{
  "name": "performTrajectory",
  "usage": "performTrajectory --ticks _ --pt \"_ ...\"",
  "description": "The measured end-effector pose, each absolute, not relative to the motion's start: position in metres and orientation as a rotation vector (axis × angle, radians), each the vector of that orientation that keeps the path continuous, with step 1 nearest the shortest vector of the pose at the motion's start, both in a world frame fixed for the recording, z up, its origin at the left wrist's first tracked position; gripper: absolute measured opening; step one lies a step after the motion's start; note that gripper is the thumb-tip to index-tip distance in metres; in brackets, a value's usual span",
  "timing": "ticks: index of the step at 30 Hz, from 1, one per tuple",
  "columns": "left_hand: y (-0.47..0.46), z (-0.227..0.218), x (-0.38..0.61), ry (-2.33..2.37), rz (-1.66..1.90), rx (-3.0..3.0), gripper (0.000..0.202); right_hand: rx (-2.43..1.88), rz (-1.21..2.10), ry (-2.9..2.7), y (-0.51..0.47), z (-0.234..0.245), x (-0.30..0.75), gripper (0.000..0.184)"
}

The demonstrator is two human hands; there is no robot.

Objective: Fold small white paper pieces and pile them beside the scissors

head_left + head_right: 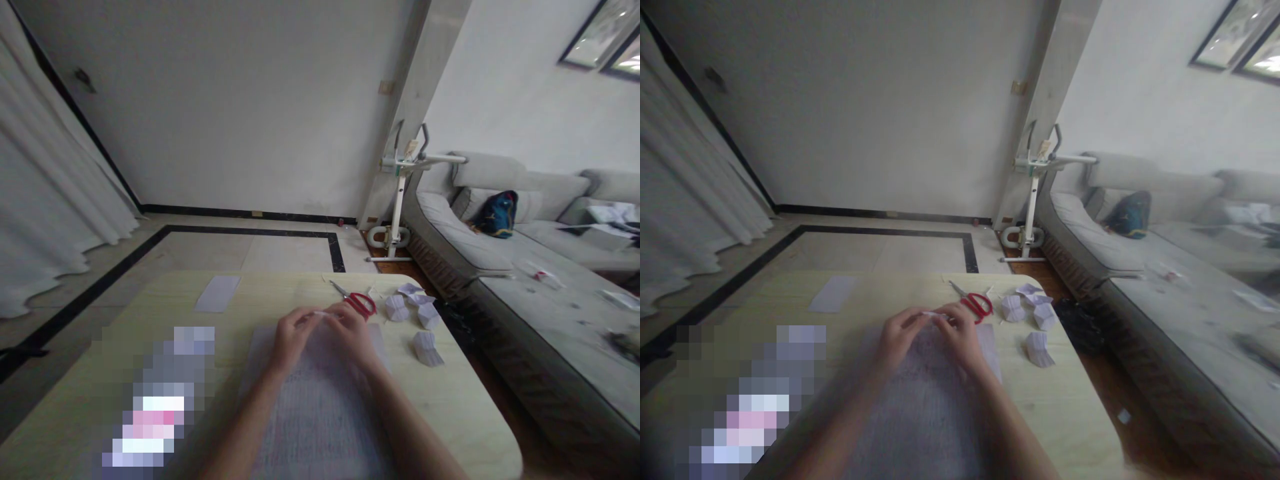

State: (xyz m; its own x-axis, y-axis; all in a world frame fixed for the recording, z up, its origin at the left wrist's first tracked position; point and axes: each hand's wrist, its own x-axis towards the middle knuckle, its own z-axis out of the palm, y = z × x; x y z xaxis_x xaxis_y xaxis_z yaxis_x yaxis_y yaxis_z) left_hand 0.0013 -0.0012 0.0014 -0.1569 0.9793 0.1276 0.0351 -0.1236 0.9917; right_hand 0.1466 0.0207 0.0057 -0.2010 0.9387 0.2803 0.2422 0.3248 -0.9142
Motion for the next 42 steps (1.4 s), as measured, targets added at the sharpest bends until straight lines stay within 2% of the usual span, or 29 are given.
performTrajectory --ticks 8,29,35,42 --pt "-0.0003 0.0019 0.0012 1.323 1.445 1.108 0.026 -1.17 1.085 -1.626 0.0202 0.0061 0.1458 0.024" --pt "-0.0023 0.0027 -0.0001 1.371 1.428 1.195 0.031 -1.138 1.082 -1.582 0.0205 0.0049 0.1459 0.021" --pt "-0.0013 0.0006 0.003 1.218 1.356 1.148 0.029 -1.103 1.067 -1.607 0.0179 0.0098 0.1441 0.019" --pt "-0.0002 0.0019 0.0014 1.288 1.369 1.014 0.028 -1.1 1.077 -1.55 0.017 0.0078 0.1471 0.02"
